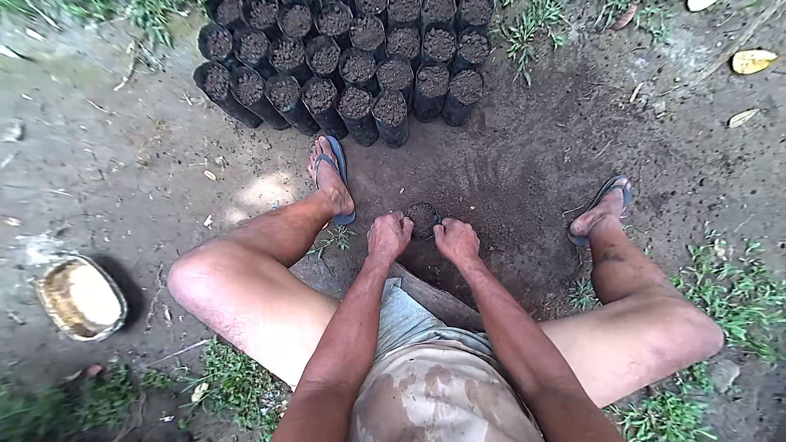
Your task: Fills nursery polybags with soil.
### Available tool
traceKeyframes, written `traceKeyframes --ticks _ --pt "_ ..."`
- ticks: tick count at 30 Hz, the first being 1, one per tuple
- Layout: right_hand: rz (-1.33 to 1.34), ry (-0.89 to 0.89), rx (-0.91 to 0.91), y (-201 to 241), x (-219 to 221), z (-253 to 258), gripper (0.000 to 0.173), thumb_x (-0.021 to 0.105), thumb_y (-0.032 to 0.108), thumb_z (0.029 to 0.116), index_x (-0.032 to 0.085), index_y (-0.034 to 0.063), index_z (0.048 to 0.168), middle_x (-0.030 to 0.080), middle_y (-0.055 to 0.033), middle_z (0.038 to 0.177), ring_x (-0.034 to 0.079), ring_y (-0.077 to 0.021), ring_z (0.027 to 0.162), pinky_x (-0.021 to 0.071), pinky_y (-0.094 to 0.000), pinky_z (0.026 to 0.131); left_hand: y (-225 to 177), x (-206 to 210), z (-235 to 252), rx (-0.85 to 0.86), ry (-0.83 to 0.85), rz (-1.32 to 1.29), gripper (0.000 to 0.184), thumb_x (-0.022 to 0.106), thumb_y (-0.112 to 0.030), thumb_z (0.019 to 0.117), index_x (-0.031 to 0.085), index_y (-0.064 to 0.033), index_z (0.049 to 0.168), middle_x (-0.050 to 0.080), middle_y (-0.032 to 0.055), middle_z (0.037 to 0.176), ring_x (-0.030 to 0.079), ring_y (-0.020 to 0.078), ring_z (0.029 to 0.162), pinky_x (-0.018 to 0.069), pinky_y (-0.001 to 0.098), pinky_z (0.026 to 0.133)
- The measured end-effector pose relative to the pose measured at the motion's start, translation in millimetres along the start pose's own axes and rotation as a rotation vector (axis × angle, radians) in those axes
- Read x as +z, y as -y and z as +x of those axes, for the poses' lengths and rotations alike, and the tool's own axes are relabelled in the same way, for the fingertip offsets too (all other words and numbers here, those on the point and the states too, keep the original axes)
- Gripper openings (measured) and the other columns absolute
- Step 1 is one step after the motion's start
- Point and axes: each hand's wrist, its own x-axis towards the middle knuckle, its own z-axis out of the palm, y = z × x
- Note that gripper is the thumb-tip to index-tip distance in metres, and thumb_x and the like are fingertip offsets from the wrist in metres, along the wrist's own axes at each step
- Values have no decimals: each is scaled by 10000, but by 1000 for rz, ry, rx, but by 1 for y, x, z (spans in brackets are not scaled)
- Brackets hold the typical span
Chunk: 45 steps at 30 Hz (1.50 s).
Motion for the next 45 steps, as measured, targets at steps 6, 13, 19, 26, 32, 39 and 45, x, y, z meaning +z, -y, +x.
traceKeyframes --ticks 6,13,19,26,32,39,45 --pt "94 42 88 -29 22 20 421 403 465 1060 714 196 1149 746 -129 1086 711 -363 1045 547 -647 818 31 4 19 -223 -43 -85 488 391 -467 1075 702 -94 1122 730 188 1073 709 384 1047 552 648 849" --pt "86 145 145 -22 25 35 765 391 850 899 714 212 1168 744 -127 1100 702 -353 1071 540 -651 861 34 18 35 -277 92 -114 559 529 -625 993 702 -117 1148 729 190 1078 704 395 1045 546 660 860" --pt "-27 172 -15 -12 30 46 393 438 415 1047 720 143 1028 734 -139 1109 701 -352 1078 552 -633 819 37 39 44 0 198 48 403 431 -391 1087 686 -80 1066 712 198 1073 695 398 1055 545 662 842" --pt "130 26 36 -9 45 7 473 391 526 1061 715 181 1045 743 -88 1053 718 -311 1006 562 -607 781 35 18 20 -68 -2 -6 470 453 -468 1068 702 -74 1008 720 190 1010 704 398 982 538 664 811" --pt "244 80 193 -15 46 16 731 360 840 915 686 231 1153 743 -89 1034 714 -319 998 553 -621 802 33 11 25 -210 45 -29 640 454 -665 1014 716 -85 1076 728 210 1018 710 413 997 547 680 834" --pt "375 230 113 -15 54 38 394 528 425 1034 719 83 989 748 -157 995 719 -365 916 553 -637 771 36 50 33 -100 208 -87 434 458 -407 1082 706 -70 967 708 219 932 701 415 893 544 658 764" --pt "478 103 121 -9 1 104 388 474 407 1046 756 140 1029 777 -45 1027 735 -232 1004 565 -561 920 -22 17 83 -106 120 -232 448 410 -360 1089 726 -67 968 729 160 931 709 335 936 541 601 858"
